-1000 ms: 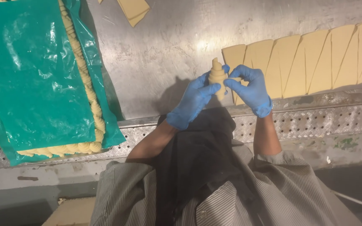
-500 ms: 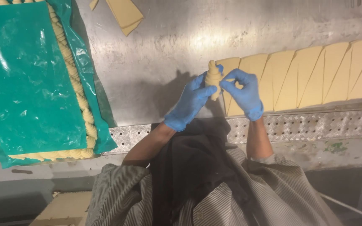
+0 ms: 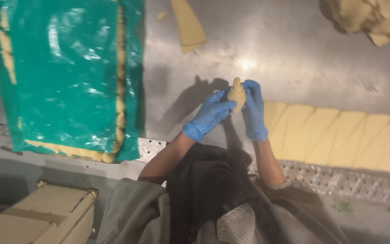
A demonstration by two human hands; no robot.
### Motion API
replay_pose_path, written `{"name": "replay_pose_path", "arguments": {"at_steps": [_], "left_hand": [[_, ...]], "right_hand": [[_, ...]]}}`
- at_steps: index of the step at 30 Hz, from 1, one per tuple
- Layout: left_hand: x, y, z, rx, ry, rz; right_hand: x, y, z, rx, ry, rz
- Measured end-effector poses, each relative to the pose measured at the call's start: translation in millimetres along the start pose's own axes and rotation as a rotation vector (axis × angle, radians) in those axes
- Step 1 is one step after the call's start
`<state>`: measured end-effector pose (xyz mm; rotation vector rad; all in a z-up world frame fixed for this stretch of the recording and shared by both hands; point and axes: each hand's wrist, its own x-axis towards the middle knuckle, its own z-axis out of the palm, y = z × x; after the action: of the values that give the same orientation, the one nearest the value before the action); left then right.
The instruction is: Rolling triangular pieces of dough into croissant shapes on a metal workbench.
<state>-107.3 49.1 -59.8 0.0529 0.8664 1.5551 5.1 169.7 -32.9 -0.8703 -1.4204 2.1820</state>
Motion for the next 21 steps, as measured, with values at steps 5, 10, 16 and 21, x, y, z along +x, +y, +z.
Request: {"name": "replay_pose_path", "arguments": {"at_steps": [5,10,16,21], "left_hand": [[1.3,59.0,-122.8,0.034,0.332,0.114],[19.1,205.1,-263.8,0.378,0.668,0.673],[44.8,262.1,-297.5,1.040,1.006,0.954],[46.3,255.5,-288.5,1.313,1.115,0.797]], "right_hand": [[35.6,48.0,61.4,-0.112,0.116,-0.132],[60.0,85.1,46.1,-0.064,0.297,-0.065],[95.4,102.7,22.2,-0.187,0.350,-0.092],[138.3,107.9,14.6,-0.638,0.273,-0.135]]}}
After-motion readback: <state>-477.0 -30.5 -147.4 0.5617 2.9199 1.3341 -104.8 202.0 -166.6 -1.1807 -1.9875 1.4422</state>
